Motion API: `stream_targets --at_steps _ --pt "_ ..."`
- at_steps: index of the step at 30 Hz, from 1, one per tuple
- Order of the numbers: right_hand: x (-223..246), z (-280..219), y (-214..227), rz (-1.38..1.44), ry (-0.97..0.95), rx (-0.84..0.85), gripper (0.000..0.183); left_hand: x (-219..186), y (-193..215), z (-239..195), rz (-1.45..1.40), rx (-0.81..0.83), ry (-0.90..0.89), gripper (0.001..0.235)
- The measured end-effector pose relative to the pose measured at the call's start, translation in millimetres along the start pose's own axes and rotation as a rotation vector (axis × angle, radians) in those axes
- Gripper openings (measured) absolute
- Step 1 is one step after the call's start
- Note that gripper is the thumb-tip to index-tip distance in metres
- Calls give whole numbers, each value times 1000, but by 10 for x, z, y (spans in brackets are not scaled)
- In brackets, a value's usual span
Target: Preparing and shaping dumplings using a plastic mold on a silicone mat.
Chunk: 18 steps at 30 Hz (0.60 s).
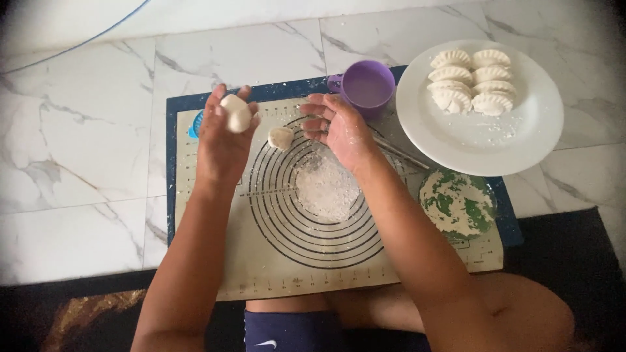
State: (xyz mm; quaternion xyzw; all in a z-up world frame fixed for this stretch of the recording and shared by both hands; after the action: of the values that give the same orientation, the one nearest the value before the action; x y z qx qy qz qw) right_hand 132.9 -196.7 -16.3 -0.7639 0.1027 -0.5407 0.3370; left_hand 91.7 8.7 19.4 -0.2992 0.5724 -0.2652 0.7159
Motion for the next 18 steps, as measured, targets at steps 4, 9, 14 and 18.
stream_targets --at_steps 4,9,14,18 --pt "-24 11 -16 -7 6 3 45 13 191 5 -74 -131 60 50" --pt "-53 4 -50 -13 -13 12 43 23 347 55 -125 -139 48 28" --pt "-59 5 -88 -19 -25 14 43 -41 304 51 9 -93 37 14" --pt "-55 -23 -123 -36 -25 18 42 -110 334 -49 137 -345 37 31"
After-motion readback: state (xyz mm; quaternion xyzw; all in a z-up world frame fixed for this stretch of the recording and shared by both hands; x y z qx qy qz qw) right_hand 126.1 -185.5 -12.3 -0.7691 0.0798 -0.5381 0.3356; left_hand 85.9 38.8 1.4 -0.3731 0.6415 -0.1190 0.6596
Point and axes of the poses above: each hand's wrist, its own z-axis towards the middle knuckle, its own y-axis out of the back of the hand, x = y × z, the point moved 10 cm from there along z, towards the middle knuckle, and after that the axes turned 1 degree about z, right-handed, at the moved point
